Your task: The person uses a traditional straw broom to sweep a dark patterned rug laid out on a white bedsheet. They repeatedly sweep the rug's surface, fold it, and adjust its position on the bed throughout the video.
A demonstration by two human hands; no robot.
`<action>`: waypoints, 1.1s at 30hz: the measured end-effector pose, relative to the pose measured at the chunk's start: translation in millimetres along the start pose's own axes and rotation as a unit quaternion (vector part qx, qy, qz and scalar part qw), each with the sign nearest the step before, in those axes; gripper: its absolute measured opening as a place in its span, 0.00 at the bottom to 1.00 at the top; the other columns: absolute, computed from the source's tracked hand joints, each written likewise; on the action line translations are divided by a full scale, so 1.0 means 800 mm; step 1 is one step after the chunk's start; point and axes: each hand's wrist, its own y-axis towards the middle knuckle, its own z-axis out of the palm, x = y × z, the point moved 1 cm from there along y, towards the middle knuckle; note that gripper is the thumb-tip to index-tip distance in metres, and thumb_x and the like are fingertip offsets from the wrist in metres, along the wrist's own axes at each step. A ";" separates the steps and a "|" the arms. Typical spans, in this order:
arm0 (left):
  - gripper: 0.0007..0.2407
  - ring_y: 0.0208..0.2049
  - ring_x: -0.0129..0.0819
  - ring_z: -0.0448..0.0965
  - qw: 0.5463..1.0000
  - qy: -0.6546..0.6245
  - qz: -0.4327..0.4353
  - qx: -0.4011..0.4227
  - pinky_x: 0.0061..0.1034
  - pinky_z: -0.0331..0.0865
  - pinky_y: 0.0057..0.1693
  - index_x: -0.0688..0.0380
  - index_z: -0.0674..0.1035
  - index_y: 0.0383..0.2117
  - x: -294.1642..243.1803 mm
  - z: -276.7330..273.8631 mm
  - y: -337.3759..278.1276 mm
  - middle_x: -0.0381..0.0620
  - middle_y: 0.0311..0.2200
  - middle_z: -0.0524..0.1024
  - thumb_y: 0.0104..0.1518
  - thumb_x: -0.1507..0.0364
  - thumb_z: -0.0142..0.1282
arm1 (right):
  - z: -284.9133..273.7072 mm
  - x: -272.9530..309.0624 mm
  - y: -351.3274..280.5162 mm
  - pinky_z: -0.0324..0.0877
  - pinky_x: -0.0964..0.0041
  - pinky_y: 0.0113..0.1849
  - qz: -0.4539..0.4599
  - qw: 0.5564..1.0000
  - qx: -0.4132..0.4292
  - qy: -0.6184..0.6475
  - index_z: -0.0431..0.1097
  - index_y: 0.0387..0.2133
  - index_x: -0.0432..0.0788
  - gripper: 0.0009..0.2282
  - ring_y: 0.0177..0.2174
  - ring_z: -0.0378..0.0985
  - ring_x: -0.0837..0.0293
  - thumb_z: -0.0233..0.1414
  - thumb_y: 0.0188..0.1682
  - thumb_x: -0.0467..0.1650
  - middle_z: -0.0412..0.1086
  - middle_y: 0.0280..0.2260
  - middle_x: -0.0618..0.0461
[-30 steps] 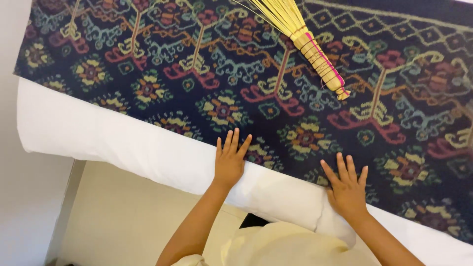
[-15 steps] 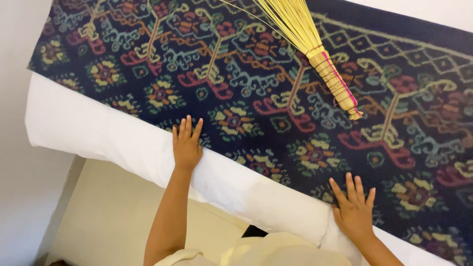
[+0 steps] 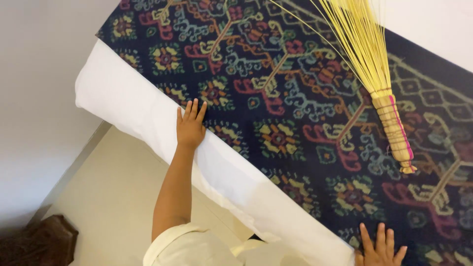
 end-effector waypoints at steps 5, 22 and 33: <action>0.34 0.72 0.41 0.52 0.998 0.009 -0.060 -0.005 0.50 0.38 0.73 0.41 0.60 0.71 0.056 0.024 0.036 0.44 0.71 0.58 0.52 0.75 0.51 | 0.101 -0.062 -0.011 0.37 0.26 0.65 -0.129 0.968 -0.173 -0.131 0.78 0.54 0.60 0.26 0.61 0.69 0.34 0.43 0.48 0.51 0.74 0.60 0.34; 0.16 0.62 0.35 0.71 0.998 0.019 -0.060 -0.030 0.55 0.39 0.73 0.42 0.79 0.56 0.002 -0.041 0.122 0.37 0.58 0.77 0.63 0.65 0.47 | 0.015 0.013 0.137 0.55 0.38 0.65 -0.005 0.995 -0.096 0.023 0.70 0.50 0.70 0.19 0.61 0.63 0.46 0.55 0.42 0.43 0.63 0.61 0.58; 0.35 0.73 0.59 0.44 0.988 -0.152 -0.001 -0.004 0.71 0.35 0.68 0.50 0.57 0.72 -0.201 0.014 0.107 0.62 0.73 0.48 0.60 0.48 0.47 | -0.102 0.062 0.476 0.75 0.47 0.36 0.122 0.986 -0.041 -0.110 0.64 0.66 0.55 0.27 0.40 0.79 0.42 0.55 0.51 0.40 0.72 0.43 0.45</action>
